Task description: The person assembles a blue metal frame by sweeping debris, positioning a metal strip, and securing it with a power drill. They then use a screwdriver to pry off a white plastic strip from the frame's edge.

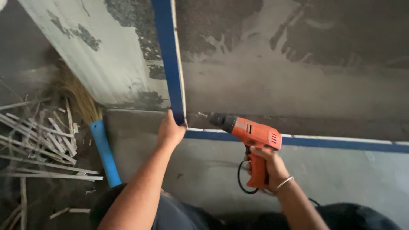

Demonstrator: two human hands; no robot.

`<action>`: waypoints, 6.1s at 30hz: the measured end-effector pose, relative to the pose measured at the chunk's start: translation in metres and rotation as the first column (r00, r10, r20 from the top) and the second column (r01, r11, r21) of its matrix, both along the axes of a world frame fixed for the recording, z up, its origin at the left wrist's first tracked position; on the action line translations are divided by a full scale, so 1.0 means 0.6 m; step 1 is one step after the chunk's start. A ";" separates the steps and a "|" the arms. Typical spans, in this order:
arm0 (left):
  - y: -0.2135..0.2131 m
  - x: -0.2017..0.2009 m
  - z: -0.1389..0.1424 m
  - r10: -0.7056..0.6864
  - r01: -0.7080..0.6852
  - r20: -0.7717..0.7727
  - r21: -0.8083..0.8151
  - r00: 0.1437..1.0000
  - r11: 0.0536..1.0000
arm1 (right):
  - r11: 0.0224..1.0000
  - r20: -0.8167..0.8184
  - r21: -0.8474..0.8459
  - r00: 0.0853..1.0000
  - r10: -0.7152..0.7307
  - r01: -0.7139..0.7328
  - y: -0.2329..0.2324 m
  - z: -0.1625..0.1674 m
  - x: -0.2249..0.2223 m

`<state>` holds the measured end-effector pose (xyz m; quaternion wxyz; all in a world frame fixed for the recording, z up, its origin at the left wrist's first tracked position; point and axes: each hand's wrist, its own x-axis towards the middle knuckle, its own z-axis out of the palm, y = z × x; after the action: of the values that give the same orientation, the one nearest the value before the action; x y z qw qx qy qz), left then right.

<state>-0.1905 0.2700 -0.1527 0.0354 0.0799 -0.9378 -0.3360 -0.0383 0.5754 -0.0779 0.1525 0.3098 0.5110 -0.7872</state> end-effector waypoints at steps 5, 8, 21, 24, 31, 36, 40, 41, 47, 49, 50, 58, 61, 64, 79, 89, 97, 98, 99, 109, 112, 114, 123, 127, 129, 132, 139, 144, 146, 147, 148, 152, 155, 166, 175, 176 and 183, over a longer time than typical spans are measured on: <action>-0.004 -0.004 0.010 0.001 0.004 0.081 -0.054 0.997 0.999 | 0.995 -0.035 0.095 0.999 0.037 -0.033 -0.050 -0.002 -0.018; -0.005 -0.004 0.018 -0.023 0.027 0.056 -0.073 0.998 0.997 | 0.996 -0.048 0.073 0.997 0.058 -0.055 -0.064 -0.015 -0.023; 0.002 0.007 0.056 -0.026 0.028 0.027 -0.047 0.999 0.999 | 0.995 -0.064 0.090 0.997 0.043 -0.037 -0.076 -0.057 -0.029; 0.004 0.007 0.057 0.004 0.001 0.081 -0.072 0.997 0.997 | 0.995 -0.087 0.089 0.995 0.042 -0.034 -0.078 -0.060 -0.028; -0.001 0.002 0.045 -0.015 0.017 0.023 -0.067 1.000 0.998 | 0.997 -0.147 0.077 0.988 0.040 -0.029 -0.081 -0.067 -0.027; -0.002 0.001 0.040 -0.003 0.006 0.029 -0.078 1.000 0.997 | 0.996 -0.146 0.086 0.989 0.035 -0.023 -0.082 -0.069 -0.025; -0.001 0.000 0.043 0.003 0.001 0.053 -0.072 0.999 0.997 | 0.996 -0.142 0.084 0.990 0.021 -0.009 -0.085 -0.066 -0.024; 0.000 0.000 0.044 0.006 -0.002 0.049 -0.084 0.999 0.997 | 0.996 -0.146 0.087 0.989 0.024 -0.011 -0.085 -0.065 -0.023; 0.002 0.001 0.053 0.007 -0.001 0.081 -0.075 0.997 0.997 | 0.996 -0.144 0.086 0.989 0.032 -0.019 -0.083 -0.064 -0.023; 0.002 0.002 0.055 0.004 0.001 0.077 -0.073 0.997 0.997 | 0.996 -0.148 0.091 0.988 0.035 -0.021 -0.081 -0.063 -0.023; 0.002 0.003 0.056 0.001 0.004 0.082 -0.067 0.997 0.998 | 0.995 -0.146 0.097 0.988 0.041 -0.027 -0.081 -0.062 -0.023; 0.007 0.006 0.055 0.022 -0.019 0.066 -0.054 0.998 0.998 | 0.992 0.029 0.112 0.999 0.045 -0.048 -0.100 -0.022 -0.025; 0.010 0.008 0.055 0.030 -0.028 0.057 -0.037 0.998 0.999 | 0.995 0.128 -0.054 0.988 0.089 -0.083 -0.100 -0.004 -0.028; 0.012 0.009 0.058 0.017 -0.016 0.045 -0.030 0.999 0.999 | 0.940 0.077 -0.314 0.983 0.168 -0.136 -0.094 0.006 -0.030; 0.007 0.012 0.055 -0.006 0.008 0.044 -0.051 0.999 0.999 | 0.921 0.081 -0.368 0.983 0.167 -0.126 -0.079 0.002 -0.029; 0.005 0.006 0.004 0.050 -0.048 0.035 -0.067 0.998 0.997 | 0.882 0.018 -0.454 0.988 0.151 -0.127 -0.065 -0.019 -0.023; 0.023 0.030 -0.017 0.277 -0.280 0.050 0.279 0.960 0.919 | 0.875 -0.021 -0.467 0.991 0.135 -0.129 -0.059 -0.014 -0.003; 0.022 0.031 -0.012 0.193 -0.292 0.251 0.458 0.949 0.840 | 0.872 -0.021 -0.469 0.989 0.144 -0.137 -0.058 -0.012 -0.001; 0.023 0.032 -0.007 0.059 -0.329 0.420 0.609 0.906 0.722 | 0.870 -0.020 -0.472 0.988 0.153 -0.144 -0.056 -0.010 0.002; 0.052 0.000 -0.032 0.052 -0.535 0.534 0.830 0.844 0.160 | 0.909 0.006 -0.409 0.995 0.095 -0.084 -0.047 0.011 0.030; 0.077 -0.010 -0.043 0.126 -0.572 0.571 0.820 0.811 -0.030 | 0.932 -0.002 -0.357 0.998 0.060 -0.057 -0.038 0.029 0.029; 0.094 -0.015 -0.045 0.184 -0.624 0.634 0.772 0.751 -0.117 | 0.953 -0.071 -0.298 0.997 0.035 -0.054 -0.031 0.042 0.027; 0.088 -0.022 -0.056 0.004 -0.623 0.646 0.738 0.764 -0.260 | 0.947 -0.134 -0.321 0.991 -0.017 -0.027 -0.001 0.069 0.023; 0.095 0.025 -0.014 -0.195 -0.498 0.538 0.839 0.820 0.221 | 0.923 -0.168 -0.380 0.986 -0.002 -0.063 0.010 0.065 0.024; 0.094 0.046 0.038 -0.300 -0.022 0.580 0.482 0.757 0.876 | 0.929 -0.138 -0.370 0.990 -0.035 -0.019 0.011 0.070 0.024; 0.073 0.062 0.136 0.020 0.041 0.546 -0.098 0.838 0.994 | 0.926 -0.195 -0.375 0.980 -0.035 -0.042 0.008 0.095 0.011; -0.005 -0.076 0.363 0.061 -0.041 -0.523 0.051 0.850 0.998 | 0.978 -0.468 -0.138 0.881 0.075 -0.157 -0.023 0.212 -0.104; 0.000 -0.136 0.433 -0.059 0.082 -0.366 0.048 0.929 0.995 | 0.966 -0.524 -0.106 0.839 0.148 -0.237 -0.048 0.259 -0.172; 0.006 -0.138 0.440 -0.054 0.067 -0.382 0.021 0.923 0.998 | 0.964 -0.498 -0.106 0.852 0.162 -0.246 -0.055 0.261 -0.182; 0.009 -0.137 0.441 -0.052 0.061 -0.386 0.010 0.921 0.998 | 0.967 -0.484 -0.081 0.857 0.175 -0.243 -0.058 0.259 -0.184; 0.010 -0.136 0.441 -0.057 0.066 -0.412 0.006 0.910 0.998 | 0.969 -0.469 -0.056 0.863 0.186 -0.239 -0.060 0.257 -0.186; 0.011 -0.133 0.437 -0.047 0.060 -0.448 0.014 0.893 0.998 | 0.958 -0.493 -0.115 0.853 0.173 -0.261 -0.071 0.246 -0.185; 0.011 -0.131 0.437 -0.055 0.076 -0.459 0.027 0.886 0.997 | 0.968 -0.477 -0.079 0.861 0.174 -0.239 -0.075 0.248 -0.183; 0.024 -0.118 0.452 0.017 0.024 -0.479 0.078 0.878 0.997 | 0.992 -0.403 -0.039 0.911 0.092 -0.117 -0.126 0.295 -0.140; 0.026 -0.121 0.452 0.018 0.020 -0.491 0.071 0.871 0.997 | 0.999 -0.251 -0.017 0.967 0.031 -0.037 -0.147 0.355 -0.121; 0.025 -0.121 0.451 0.013 0.022 -0.496 0.066 0.868 0.998 | 0.998 -0.266 0.017 0.962 0.069 -0.066 -0.140 0.361 -0.125; 0.019 -0.119 0.448 -0.023 0.067 -0.499 0.069 0.866 0.995 | 0.977 -0.308 0.036 0.928 0.212 -0.211 -0.085 0.371 -0.166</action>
<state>-0.2616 0.2814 0.1164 0.2644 -0.0297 -0.8837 -0.3851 -0.1378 0.5245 0.1445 0.1540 0.1259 0.5600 -0.8043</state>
